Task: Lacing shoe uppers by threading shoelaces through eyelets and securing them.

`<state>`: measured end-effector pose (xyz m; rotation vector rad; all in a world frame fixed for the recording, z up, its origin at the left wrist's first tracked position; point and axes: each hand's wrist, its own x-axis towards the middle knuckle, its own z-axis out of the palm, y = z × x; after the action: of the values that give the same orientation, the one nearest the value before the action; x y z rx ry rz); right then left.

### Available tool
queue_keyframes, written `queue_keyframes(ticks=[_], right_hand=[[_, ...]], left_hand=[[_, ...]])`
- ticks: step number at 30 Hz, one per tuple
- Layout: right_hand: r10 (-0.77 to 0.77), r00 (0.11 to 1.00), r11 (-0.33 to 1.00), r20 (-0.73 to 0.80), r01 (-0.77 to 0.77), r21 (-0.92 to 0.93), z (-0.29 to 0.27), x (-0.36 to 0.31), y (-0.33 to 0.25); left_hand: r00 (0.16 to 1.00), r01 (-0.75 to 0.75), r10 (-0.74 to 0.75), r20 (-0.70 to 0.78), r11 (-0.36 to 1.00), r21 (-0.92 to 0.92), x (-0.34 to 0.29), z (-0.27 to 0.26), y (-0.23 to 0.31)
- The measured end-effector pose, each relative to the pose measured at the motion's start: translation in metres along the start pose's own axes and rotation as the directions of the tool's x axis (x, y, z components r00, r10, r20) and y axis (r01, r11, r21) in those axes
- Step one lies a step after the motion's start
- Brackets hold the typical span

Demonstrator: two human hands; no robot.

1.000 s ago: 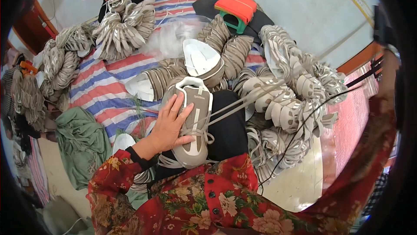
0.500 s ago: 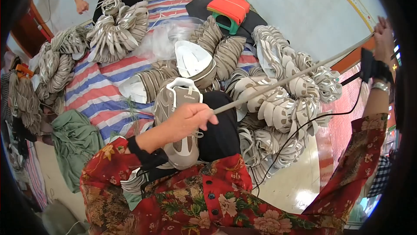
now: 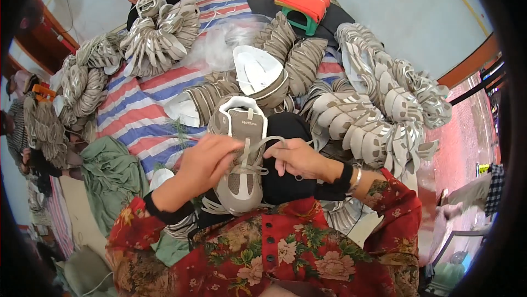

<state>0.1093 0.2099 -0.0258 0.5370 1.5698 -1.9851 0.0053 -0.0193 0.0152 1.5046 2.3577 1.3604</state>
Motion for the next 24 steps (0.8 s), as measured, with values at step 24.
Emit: queue_keyframes(ticks=[24], right_hand=[[0.079,0.990,0.975,0.119,-0.102,0.198,0.024,-0.008,0.018]], left_hand=[[0.994,0.006,0.018,-0.108,0.975,0.224,-0.048,0.016,0.003]])
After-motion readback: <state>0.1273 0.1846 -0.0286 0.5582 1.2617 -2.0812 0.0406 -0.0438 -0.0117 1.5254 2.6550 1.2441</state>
